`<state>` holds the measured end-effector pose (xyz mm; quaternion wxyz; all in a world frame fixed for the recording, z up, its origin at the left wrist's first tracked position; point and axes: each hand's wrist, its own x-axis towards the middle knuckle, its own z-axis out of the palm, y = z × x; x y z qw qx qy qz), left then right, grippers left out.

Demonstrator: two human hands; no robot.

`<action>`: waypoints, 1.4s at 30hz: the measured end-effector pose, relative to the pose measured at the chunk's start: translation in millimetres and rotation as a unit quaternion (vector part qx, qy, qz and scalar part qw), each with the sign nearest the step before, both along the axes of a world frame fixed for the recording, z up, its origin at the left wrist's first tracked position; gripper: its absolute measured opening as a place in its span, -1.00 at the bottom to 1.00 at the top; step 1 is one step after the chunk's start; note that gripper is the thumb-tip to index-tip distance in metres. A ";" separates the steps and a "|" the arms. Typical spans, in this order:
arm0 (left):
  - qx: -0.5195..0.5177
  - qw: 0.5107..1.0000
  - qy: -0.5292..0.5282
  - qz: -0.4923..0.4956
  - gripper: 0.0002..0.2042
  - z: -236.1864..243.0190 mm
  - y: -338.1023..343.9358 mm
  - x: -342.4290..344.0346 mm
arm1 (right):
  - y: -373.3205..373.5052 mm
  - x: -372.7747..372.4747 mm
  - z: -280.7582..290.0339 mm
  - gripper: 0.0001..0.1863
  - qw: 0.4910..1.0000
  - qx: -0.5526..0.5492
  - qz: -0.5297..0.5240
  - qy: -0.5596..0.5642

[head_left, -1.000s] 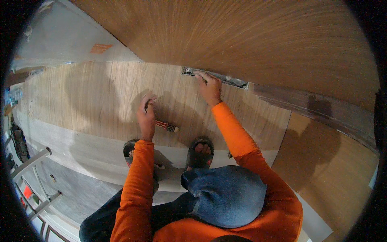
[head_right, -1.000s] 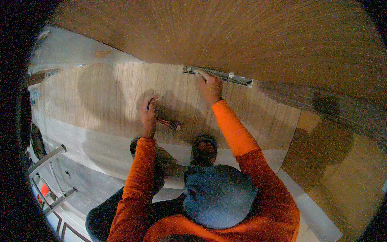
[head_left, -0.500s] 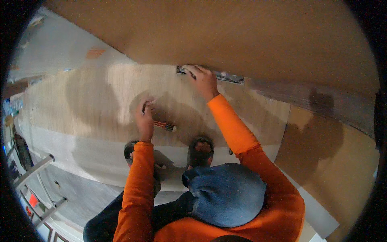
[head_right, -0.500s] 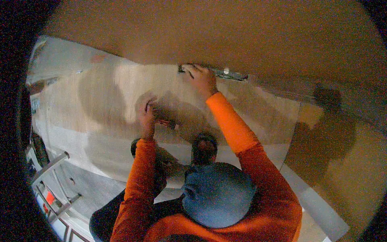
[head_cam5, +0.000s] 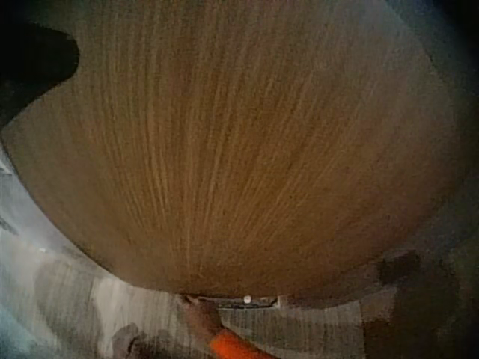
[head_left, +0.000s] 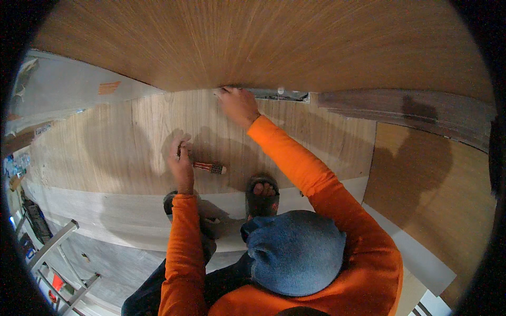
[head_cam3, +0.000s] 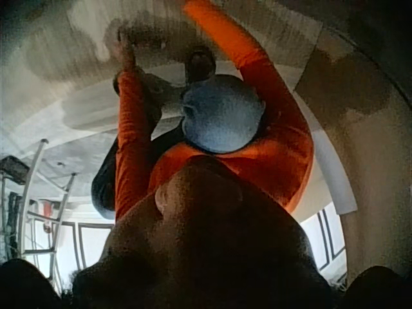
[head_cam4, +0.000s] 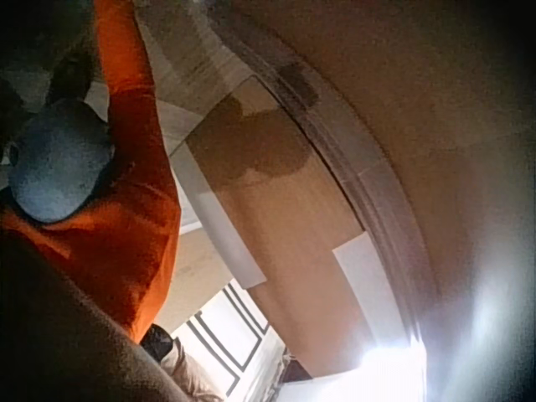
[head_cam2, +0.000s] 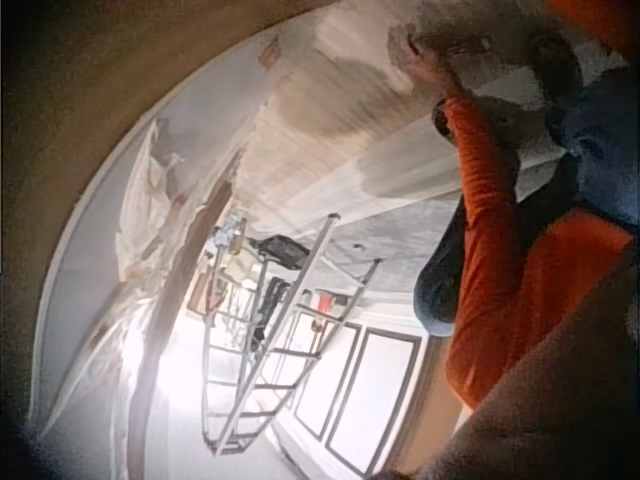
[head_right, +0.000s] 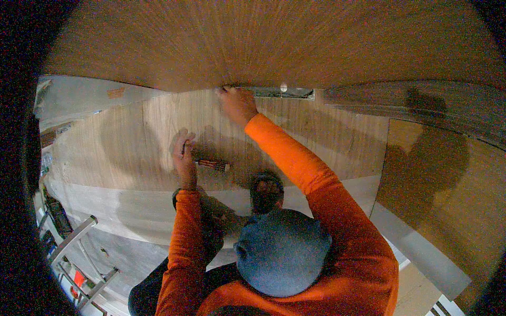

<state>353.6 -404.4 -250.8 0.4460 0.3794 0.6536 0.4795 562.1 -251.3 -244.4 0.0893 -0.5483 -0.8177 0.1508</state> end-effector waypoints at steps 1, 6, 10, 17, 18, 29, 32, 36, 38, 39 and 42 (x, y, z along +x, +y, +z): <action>0.009 1.000 0.002 0.005 -0.68 0.3 0.3 3.3 | 0.1 -1.4 1.0 -0.73 1.000 -0.016 -0.004 -0.002; -0.013 1.000 -0.001 -0.005 -0.64 4.5 -2.4 -9.5 | -6.9 4.7 27.8 -0.75 0.986 -0.082 -0.080 0.118; -0.029 0.999 -0.018 0.001 -0.64 1.8 -1.6 -2.6 | -18.9 45.3 1.6 -0.78 0.971 -0.037 -0.135 0.193; -0.019 1.000 0.010 0.006 -0.64 5.9 -0.3 4.8 | -44.9 68.0 12.6 -0.81 0.907 0.034 -0.216 0.361; -0.006 1.000 0.014 -0.011 -0.64 6.0 1.8 7.0 | -48.9 78.5 15.0 -0.81 0.889 0.050 -0.246 0.383; -0.012 0.999 0.022 -0.047 -0.70 -1.1 13.0 33.7 | -51.6 169.8 35.8 -0.79 0.987 0.059 -0.138 0.059; -0.042 0.999 -0.012 -0.030 -0.74 -3.4 13.7 24.7 | -45.0 166.6 40.5 -0.79 0.986 0.046 -0.134 0.085; -0.021 0.997 0.036 -0.058 -0.64 -8.5 14.7 13.7 | -37.7 167.5 32.4 -0.79 0.994 0.028 -0.099 0.038; -0.022 0.997 0.048 -0.052 -0.64 -1.9 15.1 16.5 | -31.3 165.0 26.5 -0.80 0.996 0.040 -0.074 0.040; -0.020 0.997 0.051 -0.056 -0.64 -3.6 13.7 15.1 | -28.8 162.0 24.7 -0.81 0.996 0.046 -0.062 0.042; -0.015 0.997 0.042 -0.057 -0.64 -6.6 10.8 10.8 | -22.7 154.4 31.0 -0.81 0.999 0.015 -0.038 0.017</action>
